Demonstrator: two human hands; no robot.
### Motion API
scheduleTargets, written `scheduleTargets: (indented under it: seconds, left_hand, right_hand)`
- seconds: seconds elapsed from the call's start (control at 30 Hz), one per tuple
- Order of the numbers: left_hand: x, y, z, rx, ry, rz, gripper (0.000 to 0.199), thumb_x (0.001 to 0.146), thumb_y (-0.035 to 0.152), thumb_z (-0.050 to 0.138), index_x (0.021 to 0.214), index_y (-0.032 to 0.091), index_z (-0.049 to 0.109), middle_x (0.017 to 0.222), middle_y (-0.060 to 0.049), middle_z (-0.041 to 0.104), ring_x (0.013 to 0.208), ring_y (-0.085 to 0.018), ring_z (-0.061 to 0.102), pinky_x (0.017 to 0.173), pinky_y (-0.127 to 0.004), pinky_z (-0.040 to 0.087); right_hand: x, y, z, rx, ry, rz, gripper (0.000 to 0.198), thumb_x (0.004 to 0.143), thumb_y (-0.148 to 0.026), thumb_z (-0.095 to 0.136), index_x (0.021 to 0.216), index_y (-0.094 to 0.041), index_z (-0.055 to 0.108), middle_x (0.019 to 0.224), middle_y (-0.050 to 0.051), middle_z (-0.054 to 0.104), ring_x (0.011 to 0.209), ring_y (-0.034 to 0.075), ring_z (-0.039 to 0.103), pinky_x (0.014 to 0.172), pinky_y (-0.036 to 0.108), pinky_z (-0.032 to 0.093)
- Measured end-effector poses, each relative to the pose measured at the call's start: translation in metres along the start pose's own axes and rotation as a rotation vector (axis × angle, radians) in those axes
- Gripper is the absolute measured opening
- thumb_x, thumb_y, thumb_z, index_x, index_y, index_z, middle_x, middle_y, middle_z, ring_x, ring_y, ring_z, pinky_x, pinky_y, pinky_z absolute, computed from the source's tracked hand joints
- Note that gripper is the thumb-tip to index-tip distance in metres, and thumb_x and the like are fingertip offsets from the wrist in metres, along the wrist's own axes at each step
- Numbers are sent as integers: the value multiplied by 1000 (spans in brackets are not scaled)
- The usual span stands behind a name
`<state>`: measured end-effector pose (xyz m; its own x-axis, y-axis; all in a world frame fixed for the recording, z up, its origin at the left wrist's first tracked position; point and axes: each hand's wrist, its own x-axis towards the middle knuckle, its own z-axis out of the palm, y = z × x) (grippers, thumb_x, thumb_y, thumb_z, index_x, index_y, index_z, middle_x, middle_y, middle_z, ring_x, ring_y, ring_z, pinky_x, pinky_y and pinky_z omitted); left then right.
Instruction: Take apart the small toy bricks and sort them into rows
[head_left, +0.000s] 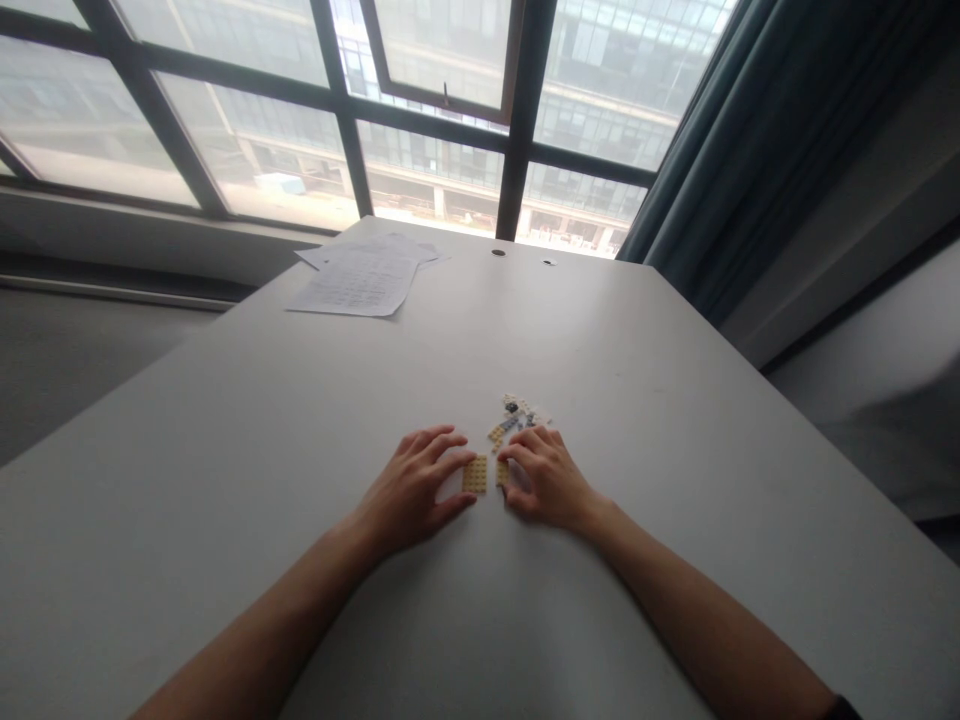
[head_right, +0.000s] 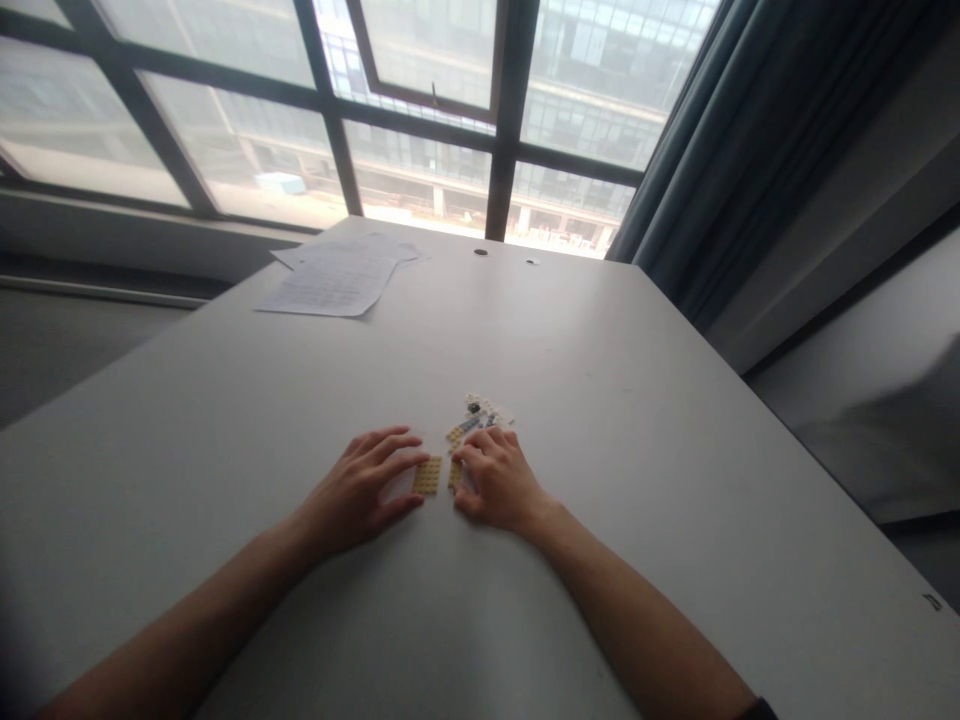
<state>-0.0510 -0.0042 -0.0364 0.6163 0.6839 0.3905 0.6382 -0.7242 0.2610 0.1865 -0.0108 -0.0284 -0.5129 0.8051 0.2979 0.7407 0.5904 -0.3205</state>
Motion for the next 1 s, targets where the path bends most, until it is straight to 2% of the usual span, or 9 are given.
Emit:
scheduleTargets:
  seconds: [0.23, 0.4, 0.6, 0.8, 0.9, 1.0]
  left_hand:
    - [0, 0, 0, 8, 6, 13, 37, 83, 42, 60, 116, 26, 60, 125, -8, 58, 125, -30, 43, 102, -47, 35]
    - [0, -1, 0, 17, -6, 16, 37, 84, 43, 58, 117, 26, 59, 126, -8, 57, 125, -30, 43, 102, -48, 34]
    - [0, 6, -1, 26, -21, 64, 42, 84, 44, 59, 121, 25, 56, 128, -9, 56, 128, -30, 40, 105, -49, 32]
    - [3, 27, -3, 58, -76, 171, 49, 85, 49, 57, 126, 23, 53, 135, -9, 52, 133, -31, 34, 112, -50, 22]
    - [4, 32, -3, 44, -89, 198, 50, 85, 50, 56, 126, 22, 54, 132, -9, 55, 133, -29, 36, 113, -48, 22]
    - [4, 31, -3, 44, -90, 206, 50, 85, 50, 57, 126, 22, 54, 129, -9, 57, 131, -29, 39, 112, -48, 23]
  right_hand:
    - [0, -1, -2, 53, 23, 38, 35, 72, -29, 70, 106, -22, 63, 109, 6, 61, 105, 24, 49, 96, 39, 34]
    - [5, 10, -11, 138, 115, 142, 23, 78, -25, 66, 101, -22, 64, 106, 4, 63, 104, 23, 51, 95, 38, 36]
    - [8, 34, -20, 42, 281, 356, 17, 79, -18, 60, 95, -21, 66, 99, 7, 64, 99, 25, 53, 91, 41, 40]
    - [6, 36, -19, -54, 217, 371, 14, 78, -18, 61, 90, -21, 67, 96, 6, 64, 98, 24, 54, 89, 39, 39]
    - [6, 30, -16, -126, 192, 388, 9, 78, -25, 65, 85, -21, 67, 94, 6, 64, 97, 25, 53, 87, 38, 38]
    - [6, 25, -14, -161, 165, 385, 14, 78, -32, 67, 87, -22, 66, 96, 6, 64, 98, 24, 53, 87, 37, 36]
